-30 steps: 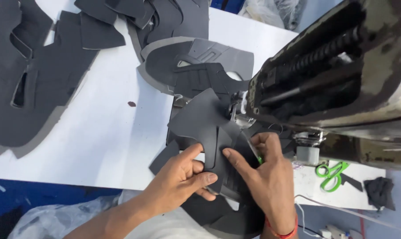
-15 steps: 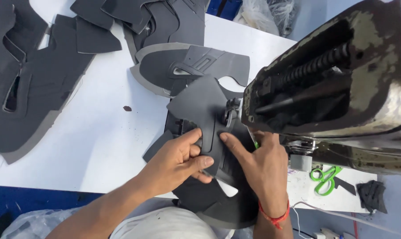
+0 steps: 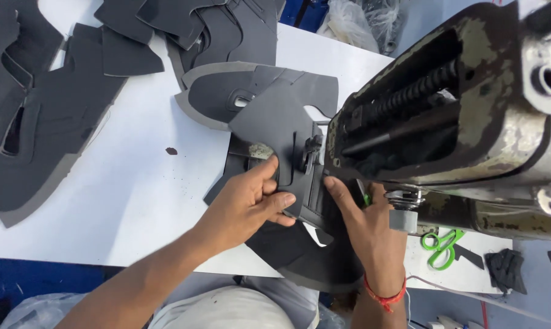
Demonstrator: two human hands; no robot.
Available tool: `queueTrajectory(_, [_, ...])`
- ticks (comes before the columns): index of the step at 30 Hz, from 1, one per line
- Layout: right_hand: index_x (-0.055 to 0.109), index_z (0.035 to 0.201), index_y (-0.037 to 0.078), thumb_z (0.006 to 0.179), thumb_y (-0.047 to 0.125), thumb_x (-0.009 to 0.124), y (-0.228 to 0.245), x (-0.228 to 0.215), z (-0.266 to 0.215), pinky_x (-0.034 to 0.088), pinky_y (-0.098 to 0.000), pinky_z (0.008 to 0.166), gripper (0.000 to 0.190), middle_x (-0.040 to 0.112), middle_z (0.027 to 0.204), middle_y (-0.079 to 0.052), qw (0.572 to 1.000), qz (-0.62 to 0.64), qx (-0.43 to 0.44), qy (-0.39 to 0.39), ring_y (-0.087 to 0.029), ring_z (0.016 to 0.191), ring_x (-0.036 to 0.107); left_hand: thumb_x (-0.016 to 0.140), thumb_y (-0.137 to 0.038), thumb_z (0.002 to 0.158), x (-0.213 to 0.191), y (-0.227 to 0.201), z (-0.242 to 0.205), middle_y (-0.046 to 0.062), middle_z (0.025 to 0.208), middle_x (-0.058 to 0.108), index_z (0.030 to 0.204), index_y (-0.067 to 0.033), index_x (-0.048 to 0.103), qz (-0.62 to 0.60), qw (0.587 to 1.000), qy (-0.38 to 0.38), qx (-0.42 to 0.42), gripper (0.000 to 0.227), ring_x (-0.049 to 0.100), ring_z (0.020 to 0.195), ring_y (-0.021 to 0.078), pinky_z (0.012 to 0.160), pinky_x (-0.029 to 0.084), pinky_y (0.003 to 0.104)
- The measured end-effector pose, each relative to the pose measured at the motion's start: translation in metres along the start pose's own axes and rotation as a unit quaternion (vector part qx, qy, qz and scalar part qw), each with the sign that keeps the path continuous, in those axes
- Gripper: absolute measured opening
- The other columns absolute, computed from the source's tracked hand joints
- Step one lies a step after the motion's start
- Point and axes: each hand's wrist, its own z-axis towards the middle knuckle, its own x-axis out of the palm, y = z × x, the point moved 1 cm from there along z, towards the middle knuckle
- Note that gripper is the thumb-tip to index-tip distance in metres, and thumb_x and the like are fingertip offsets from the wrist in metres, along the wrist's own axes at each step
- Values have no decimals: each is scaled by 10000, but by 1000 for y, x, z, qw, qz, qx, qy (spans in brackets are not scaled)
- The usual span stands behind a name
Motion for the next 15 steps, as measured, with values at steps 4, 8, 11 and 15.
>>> queueTrajectory(4, [754, 1273, 273, 945, 75, 728, -4, 0, 16, 548, -352, 766, 384, 710, 1173, -85, 999, 25, -19, -20, -260, 957, 704, 579, -115, 1002, -3, -4, 7, 60, 808, 594, 1505, 138, 235, 7, 999, 8, 42, 660, 634, 749, 60, 743, 639, 304])
queueTrajectory(8, [753, 1277, 263, 952, 99, 727, -7, -2, 33, 551, -405, 858, 366, 708, 1202, -88, 994, -1, -76, -79, -290, 1037, 703, 582, -133, 1020, -4, -19, 12, 92, 767, 557, 1525, 112, 237, 52, 998, 2, 41, 659, 640, 701, 92, 707, 645, 303])
queueTrajectory(11, [772, 1211, 291, 911, 119, 713, -16, 9, 36, 546, -467, 909, 351, 713, 1159, -88, 987, -86, -92, -101, -334, 1069, 692, 588, -188, 1003, -6, -33, 16, 90, 792, 687, 1284, 118, 418, 129, 992, -1, -1, 449, 759, 697, 124, 606, 650, 284])
queueTrajectory(15, [763, 1211, 233, 954, 143, 680, -41, 37, 34, 529, -510, 915, 285, 715, 1188, -113, 994, -35, -96, -30, -366, 1102, 672, 629, -203, 975, -9, -42, 23, 98, 770, 718, 1166, 66, 449, 214, 976, -24, 18, 375, 754, 633, 171, 567, 588, 292])
